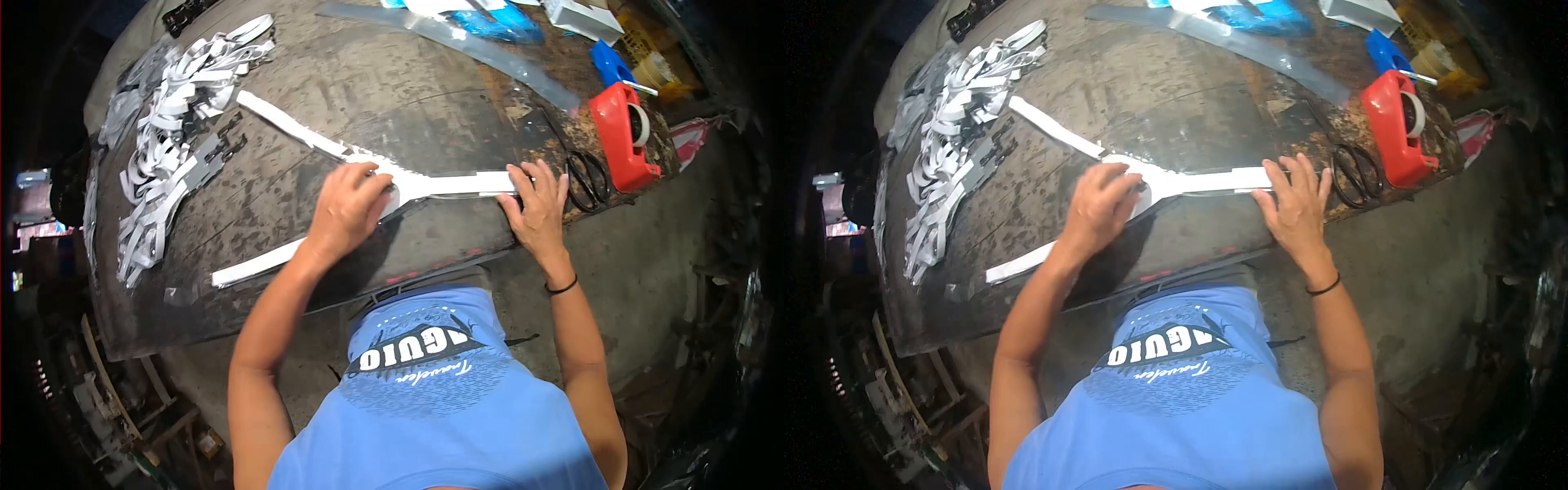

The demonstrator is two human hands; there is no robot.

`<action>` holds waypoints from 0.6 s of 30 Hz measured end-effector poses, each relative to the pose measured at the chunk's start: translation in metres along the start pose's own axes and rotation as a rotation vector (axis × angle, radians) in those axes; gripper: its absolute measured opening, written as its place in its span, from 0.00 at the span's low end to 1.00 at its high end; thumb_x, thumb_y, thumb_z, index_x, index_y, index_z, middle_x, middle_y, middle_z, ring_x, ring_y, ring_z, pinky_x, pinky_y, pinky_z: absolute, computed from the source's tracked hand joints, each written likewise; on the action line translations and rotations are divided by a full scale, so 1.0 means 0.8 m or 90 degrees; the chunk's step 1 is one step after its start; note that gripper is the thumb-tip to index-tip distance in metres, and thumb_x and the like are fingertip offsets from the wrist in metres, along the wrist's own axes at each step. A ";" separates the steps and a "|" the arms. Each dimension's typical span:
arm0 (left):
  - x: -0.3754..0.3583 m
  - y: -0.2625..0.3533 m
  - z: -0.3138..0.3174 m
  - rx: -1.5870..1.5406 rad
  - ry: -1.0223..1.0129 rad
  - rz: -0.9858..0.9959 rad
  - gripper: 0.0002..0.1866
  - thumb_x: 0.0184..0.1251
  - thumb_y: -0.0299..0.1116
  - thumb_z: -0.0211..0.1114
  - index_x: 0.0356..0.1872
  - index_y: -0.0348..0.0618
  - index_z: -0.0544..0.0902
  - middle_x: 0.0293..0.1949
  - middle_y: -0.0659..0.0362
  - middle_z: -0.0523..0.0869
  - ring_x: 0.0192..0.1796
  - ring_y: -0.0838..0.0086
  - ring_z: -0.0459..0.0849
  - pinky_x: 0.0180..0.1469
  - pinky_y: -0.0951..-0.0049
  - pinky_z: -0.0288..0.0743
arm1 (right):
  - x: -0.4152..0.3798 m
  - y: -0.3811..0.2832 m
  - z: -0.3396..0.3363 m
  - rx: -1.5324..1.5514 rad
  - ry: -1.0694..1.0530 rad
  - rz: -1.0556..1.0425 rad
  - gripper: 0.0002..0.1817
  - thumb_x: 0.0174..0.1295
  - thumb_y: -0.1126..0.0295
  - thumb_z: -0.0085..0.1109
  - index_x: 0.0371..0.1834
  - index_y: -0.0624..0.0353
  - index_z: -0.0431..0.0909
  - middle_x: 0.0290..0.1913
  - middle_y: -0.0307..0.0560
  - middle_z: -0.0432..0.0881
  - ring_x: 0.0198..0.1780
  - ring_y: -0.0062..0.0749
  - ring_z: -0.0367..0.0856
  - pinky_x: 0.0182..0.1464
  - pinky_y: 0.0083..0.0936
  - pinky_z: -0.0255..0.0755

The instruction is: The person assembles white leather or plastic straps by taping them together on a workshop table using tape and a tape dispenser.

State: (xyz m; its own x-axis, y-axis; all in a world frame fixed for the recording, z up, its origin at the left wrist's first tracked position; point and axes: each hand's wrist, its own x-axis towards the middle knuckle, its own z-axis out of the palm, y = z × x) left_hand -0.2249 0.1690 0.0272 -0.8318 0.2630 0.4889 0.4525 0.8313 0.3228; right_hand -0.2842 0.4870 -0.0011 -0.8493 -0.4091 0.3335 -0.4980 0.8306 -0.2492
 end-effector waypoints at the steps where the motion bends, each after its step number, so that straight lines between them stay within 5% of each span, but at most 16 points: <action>1: -0.003 0.013 0.014 -0.024 -0.003 -0.004 0.16 0.50 0.27 0.73 0.42 0.43 0.81 0.43 0.53 0.81 0.45 0.57 0.80 0.47 0.58 0.74 | -0.001 0.004 -0.005 -0.008 0.008 -0.006 0.26 0.60 0.58 0.65 0.61 0.50 0.76 0.61 0.49 0.72 0.70 0.50 0.63 0.71 0.65 0.46; 3: -0.009 0.019 0.033 -0.038 -0.004 0.000 0.17 0.46 0.25 0.74 0.41 0.42 0.81 0.42 0.51 0.81 0.45 0.55 0.80 0.46 0.58 0.73 | -0.003 0.004 -0.019 0.024 0.040 -0.036 0.25 0.57 0.59 0.67 0.59 0.51 0.77 0.59 0.49 0.74 0.69 0.48 0.65 0.68 0.63 0.51; 7: -0.020 0.026 0.040 -0.003 0.019 -0.040 0.22 0.50 0.24 0.73 0.50 0.42 0.81 0.51 0.50 0.80 0.56 0.52 0.77 0.58 0.55 0.68 | -0.004 0.036 -0.068 0.195 0.191 -0.020 0.12 0.57 0.67 0.69 0.43 0.57 0.84 0.42 0.48 0.82 0.51 0.45 0.79 0.56 0.38 0.71; 11: -0.025 0.029 0.033 0.034 0.044 -0.035 0.21 0.53 0.22 0.71 0.51 0.41 0.81 0.50 0.50 0.79 0.57 0.55 0.77 0.58 0.57 0.68 | 0.015 0.144 -0.154 0.208 0.391 0.365 0.12 0.65 0.63 0.62 0.38 0.62 0.85 0.34 0.50 0.82 0.39 0.36 0.81 0.43 0.31 0.73; 14: -0.028 0.047 0.023 -0.024 0.103 -0.061 0.17 0.55 0.21 0.70 0.48 0.40 0.83 0.44 0.51 0.81 0.48 0.57 0.80 0.49 0.61 0.74 | 0.024 0.262 -0.166 0.105 0.365 0.366 0.14 0.66 0.61 0.60 0.38 0.63 0.85 0.33 0.46 0.83 0.38 0.30 0.80 0.41 0.27 0.71; 16: -0.034 0.075 0.024 -0.072 0.088 -0.056 0.15 0.55 0.21 0.70 0.45 0.40 0.83 0.39 0.53 0.81 0.41 0.60 0.80 0.42 0.64 0.75 | 0.034 0.285 -0.174 0.290 0.151 0.473 0.15 0.65 0.60 0.61 0.38 0.63 0.85 0.33 0.42 0.84 0.37 0.25 0.78 0.43 0.25 0.70; 18: -0.038 0.094 0.033 -0.116 0.071 -0.053 0.12 0.56 0.21 0.70 0.43 0.40 0.84 0.34 0.54 0.81 0.35 0.62 0.80 0.36 0.67 0.75 | 0.043 0.291 -0.173 0.332 0.104 0.462 0.14 0.64 0.61 0.62 0.37 0.63 0.85 0.33 0.40 0.84 0.37 0.24 0.78 0.42 0.24 0.70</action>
State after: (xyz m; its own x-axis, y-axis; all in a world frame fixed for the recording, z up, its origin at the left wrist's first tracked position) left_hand -0.1743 0.2366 0.0150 -0.8326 0.1325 0.5379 0.4424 0.7435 0.5016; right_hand -0.4049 0.7187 0.0783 -0.9695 0.2400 0.0489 0.1001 0.5704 -0.8152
